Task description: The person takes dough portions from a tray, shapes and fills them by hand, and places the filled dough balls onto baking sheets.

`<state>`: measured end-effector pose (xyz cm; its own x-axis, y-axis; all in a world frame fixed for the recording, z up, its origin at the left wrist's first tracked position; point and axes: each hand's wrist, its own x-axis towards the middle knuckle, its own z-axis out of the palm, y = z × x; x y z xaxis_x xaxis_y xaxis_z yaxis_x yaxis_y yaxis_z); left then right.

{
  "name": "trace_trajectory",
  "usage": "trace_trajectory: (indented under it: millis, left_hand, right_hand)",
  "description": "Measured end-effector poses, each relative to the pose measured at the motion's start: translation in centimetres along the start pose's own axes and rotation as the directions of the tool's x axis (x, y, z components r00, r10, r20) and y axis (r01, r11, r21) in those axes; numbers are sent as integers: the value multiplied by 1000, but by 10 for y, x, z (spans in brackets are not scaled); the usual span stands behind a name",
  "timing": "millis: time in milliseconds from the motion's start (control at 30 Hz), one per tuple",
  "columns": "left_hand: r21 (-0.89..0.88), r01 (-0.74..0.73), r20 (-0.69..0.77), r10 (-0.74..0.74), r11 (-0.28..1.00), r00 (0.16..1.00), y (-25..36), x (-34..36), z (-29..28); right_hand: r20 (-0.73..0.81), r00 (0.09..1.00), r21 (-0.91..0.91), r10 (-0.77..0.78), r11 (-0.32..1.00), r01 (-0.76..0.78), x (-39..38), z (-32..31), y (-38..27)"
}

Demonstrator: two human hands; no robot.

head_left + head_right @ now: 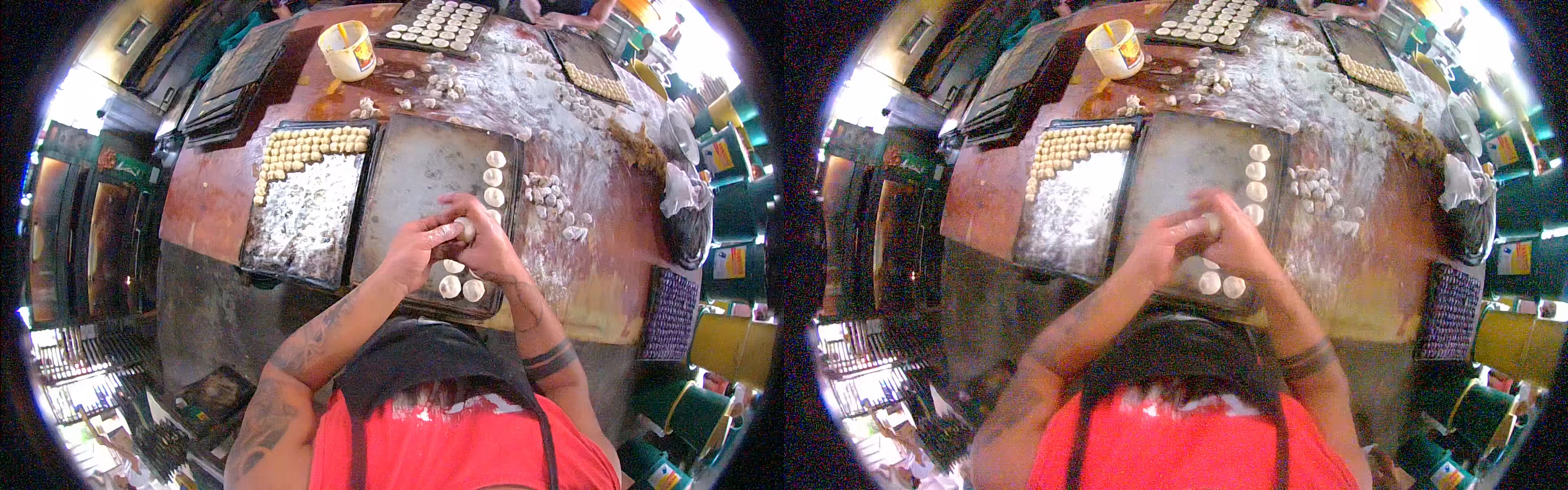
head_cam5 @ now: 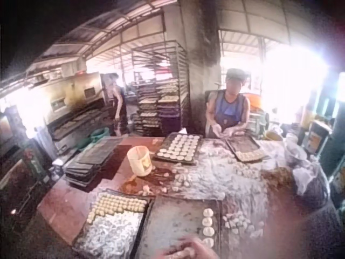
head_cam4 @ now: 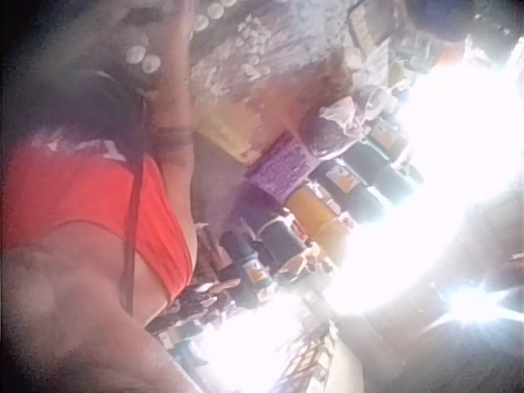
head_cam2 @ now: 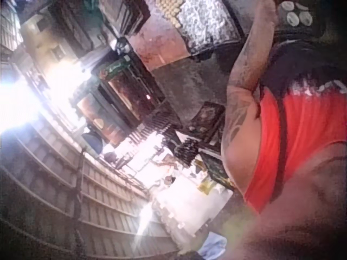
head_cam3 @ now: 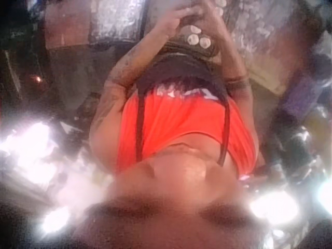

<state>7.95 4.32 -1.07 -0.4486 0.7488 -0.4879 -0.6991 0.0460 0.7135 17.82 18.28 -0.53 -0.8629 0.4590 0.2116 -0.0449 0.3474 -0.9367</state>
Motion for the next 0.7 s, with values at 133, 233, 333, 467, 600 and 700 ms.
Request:
trace_trajectory:
  millis: [133,233,333,467,600,700]
  left_hand:
    - [-62,75,144,-65,995,987,-2,2,7]
    - [-97,88,127,-75,991,989,-6,4,13]
    - [-147,126,140,-106,981,984,-11,8,9]
    - [-162,61,102,-45,985,994,-8,20,6]
    - [666,-223,-37,330,712,943,9,16,2]
    - [844,-246,94,320,477,943,-19,20,-8]
  right_hand:
    - [207,970,70,-123,991,111,2,-2,15]
    - [181,979,34,-97,995,92,5,-5,7]
    - [58,998,-70,-2,998,6,6,-6,15]
    - [-92,996,-149,-17,989,3,-8,15,31]
    - [-136,910,232,392,906,-355,-13,4,29]
    - [-99,879,-62,467,878,-474,-17,-4,51]
